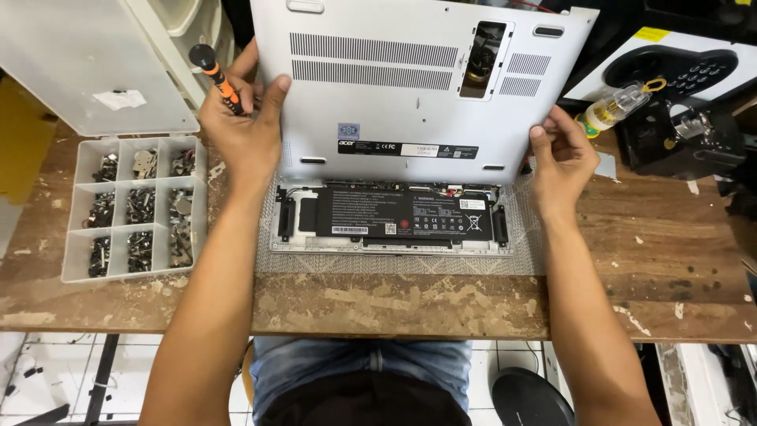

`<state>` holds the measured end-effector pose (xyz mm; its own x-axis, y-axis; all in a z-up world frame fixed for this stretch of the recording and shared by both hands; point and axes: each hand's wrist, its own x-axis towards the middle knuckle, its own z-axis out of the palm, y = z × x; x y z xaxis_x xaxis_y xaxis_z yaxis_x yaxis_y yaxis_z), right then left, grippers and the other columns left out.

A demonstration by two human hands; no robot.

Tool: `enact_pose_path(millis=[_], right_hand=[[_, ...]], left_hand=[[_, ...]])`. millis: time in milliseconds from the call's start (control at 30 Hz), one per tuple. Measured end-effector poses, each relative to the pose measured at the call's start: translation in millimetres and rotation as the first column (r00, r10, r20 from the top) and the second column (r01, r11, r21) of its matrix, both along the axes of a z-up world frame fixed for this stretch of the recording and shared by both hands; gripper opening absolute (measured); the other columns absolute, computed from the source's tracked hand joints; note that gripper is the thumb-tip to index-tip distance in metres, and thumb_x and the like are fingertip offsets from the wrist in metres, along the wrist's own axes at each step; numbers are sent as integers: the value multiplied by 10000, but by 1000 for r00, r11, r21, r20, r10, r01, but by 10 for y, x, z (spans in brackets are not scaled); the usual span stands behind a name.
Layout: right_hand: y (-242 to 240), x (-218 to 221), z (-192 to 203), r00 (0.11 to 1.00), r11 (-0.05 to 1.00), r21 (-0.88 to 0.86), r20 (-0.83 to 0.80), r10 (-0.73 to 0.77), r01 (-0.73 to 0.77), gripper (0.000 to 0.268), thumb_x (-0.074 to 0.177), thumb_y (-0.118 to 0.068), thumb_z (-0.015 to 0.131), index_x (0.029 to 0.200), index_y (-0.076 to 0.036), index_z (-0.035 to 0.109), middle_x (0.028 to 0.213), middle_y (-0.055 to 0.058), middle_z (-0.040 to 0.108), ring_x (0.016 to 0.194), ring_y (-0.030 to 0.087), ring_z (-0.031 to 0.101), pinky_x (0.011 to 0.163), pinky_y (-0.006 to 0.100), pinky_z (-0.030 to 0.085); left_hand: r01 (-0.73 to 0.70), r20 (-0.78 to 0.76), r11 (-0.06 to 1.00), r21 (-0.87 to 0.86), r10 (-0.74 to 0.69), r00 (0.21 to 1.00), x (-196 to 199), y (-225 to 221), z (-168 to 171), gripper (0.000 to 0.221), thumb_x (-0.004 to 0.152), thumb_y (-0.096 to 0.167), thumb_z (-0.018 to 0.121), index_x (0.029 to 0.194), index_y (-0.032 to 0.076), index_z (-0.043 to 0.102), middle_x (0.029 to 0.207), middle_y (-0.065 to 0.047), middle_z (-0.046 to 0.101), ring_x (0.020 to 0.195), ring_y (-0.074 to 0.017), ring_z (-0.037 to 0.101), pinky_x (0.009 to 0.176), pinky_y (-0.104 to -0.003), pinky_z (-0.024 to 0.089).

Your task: The person repairs a laptop at a workbench. They use a screwdriver to unscrew components on the exposed motherboard, lift off the bottom cover and set it aside, then continue unscrewing and adjusting internal parts including the fan area, handling small screws between the board and a parts organizer.

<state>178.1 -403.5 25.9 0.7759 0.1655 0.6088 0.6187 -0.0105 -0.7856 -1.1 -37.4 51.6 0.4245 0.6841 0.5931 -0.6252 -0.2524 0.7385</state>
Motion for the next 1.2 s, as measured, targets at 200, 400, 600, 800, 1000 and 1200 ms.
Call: enact_pose_path(millis=[200, 400, 600, 800, 1000, 1200], right_hand=[[2, -33, 36, 1000, 1000, 21, -29, 1, -1, 341, 1012, 26, 737, 1341, 27, 646, 1088, 66, 615, 988, 110, 588, 933, 212, 531], [1, -52, 45, 1000, 998, 58, 8, 1, -2, 322, 1025, -20, 742, 1330, 30, 650, 1083, 59, 646, 964, 107, 595, 886, 235, 535], [-27, -91, 82, 999, 998, 50, -48, -20, 22, 296, 1028, -68, 757, 1309, -10, 682, 1056, 32, 653, 913, 89, 590, 708, 243, 548], [-17, -93, 101, 998, 999, 16, -48, -27, 28, 296, 1015, -37, 759, 1298, 1, 681, 1096, 68, 685, 988, 110, 624, 927, 220, 552], [10, -151, 140, 999, 997, 70, -32, -21, 23, 291, 1039, -78, 760, 1302, 2, 665, 1057, 57, 652, 882, 101, 590, 636, 261, 544], [0, -163, 182, 995, 999, 39, 97, -39, 36, 271, 1043, -5, 753, 1283, 7, 628, 1091, 99, 645, 984, 153, 600, 907, 264, 541]], left_hand=[[-11, 15, 1000, -22, 12, 1000, -45, -52, 75, 458, 938, -21, 793, 770, 118, 390, 1368, -284, 626, 1177, -212, 696, 871, -278, 567], [-44, 62, 999, -12, 45, 997, -53, -75, 54, 490, 934, -28, 801, 723, 132, 389, 1370, -272, 632, 774, -126, 647, 806, -268, 567], [-48, 66, 999, -17, 49, 997, -61, -60, 72, 462, 910, -71, 811, 743, 102, 417, 1324, -317, 644, 927, -172, 725, 821, -280, 590], [-54, 20, 997, -50, 55, 998, -97, -55, 88, 485, 915, -55, 818, 745, 117, 398, 1327, -278, 663, 783, -123, 649, 817, -273, 580], [-84, 66, 996, 33, 82, 995, -85, -53, 49, 503, 931, -71, 814, 726, 124, 398, 1336, -239, 668, 777, -130, 623, 848, -299, 567], [-181, 85, 981, 74, 175, 981, -97, -64, 66, 554, 899, -83, 836, 685, 127, 370, 1278, -250, 689, 911, -176, 699, 919, -302, 575]])
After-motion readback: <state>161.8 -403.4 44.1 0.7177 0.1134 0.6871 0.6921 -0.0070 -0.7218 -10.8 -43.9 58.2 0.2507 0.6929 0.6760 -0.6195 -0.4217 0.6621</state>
